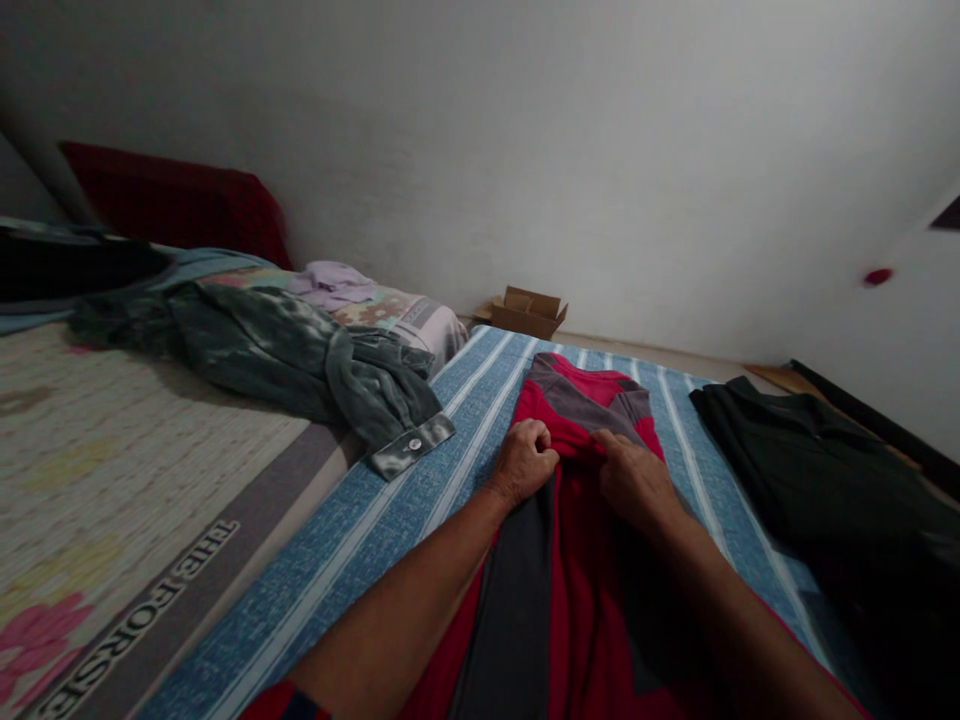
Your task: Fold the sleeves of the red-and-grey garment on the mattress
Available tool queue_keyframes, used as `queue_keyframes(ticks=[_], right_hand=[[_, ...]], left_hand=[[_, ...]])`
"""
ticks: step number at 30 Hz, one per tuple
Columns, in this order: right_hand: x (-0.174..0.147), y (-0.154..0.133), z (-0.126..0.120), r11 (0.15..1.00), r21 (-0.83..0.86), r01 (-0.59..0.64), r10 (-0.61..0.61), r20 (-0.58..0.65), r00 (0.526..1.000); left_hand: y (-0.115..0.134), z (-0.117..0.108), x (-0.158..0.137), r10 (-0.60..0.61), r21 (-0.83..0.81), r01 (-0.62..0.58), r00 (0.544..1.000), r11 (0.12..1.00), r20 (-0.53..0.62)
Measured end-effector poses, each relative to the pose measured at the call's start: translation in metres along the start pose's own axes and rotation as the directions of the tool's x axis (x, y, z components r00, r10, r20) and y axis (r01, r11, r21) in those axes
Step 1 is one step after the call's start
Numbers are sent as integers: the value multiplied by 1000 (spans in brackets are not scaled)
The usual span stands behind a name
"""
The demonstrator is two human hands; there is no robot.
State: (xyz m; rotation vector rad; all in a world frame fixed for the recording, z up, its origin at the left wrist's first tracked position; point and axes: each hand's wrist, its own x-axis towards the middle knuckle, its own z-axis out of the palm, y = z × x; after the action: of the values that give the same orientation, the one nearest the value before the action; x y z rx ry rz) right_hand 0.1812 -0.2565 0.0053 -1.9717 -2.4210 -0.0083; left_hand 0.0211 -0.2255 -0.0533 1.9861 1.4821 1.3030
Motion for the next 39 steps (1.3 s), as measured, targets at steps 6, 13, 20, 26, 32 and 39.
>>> queue_keyframes(ticks=[6,13,20,26,32,39], right_hand=[[-7,-12,2,975,-145,169,-181,-80,980],[6,-20,11,957,-257,138,-174,-122,977],[18,-7,9,994,-41,105,-109,-96,989],[29,7,9,986,107,130,-124,-64,990],[33,8,11,983,148,108,-99,-65,993],[35,9,8,986,131,103,-99,-35,994]], left_hand=[[3,-2,1,-72,-46,72,997,996,7],[4,-3,1,-99,-81,100,995,992,13],[5,-3,0,-98,-88,100,995,991,37],[5,-3,0,-100,-97,105,994,990,52],[4,-2,-2,-23,-35,24,999,999,33],[10,-1,-4,1,95,-8,997,995,76]])
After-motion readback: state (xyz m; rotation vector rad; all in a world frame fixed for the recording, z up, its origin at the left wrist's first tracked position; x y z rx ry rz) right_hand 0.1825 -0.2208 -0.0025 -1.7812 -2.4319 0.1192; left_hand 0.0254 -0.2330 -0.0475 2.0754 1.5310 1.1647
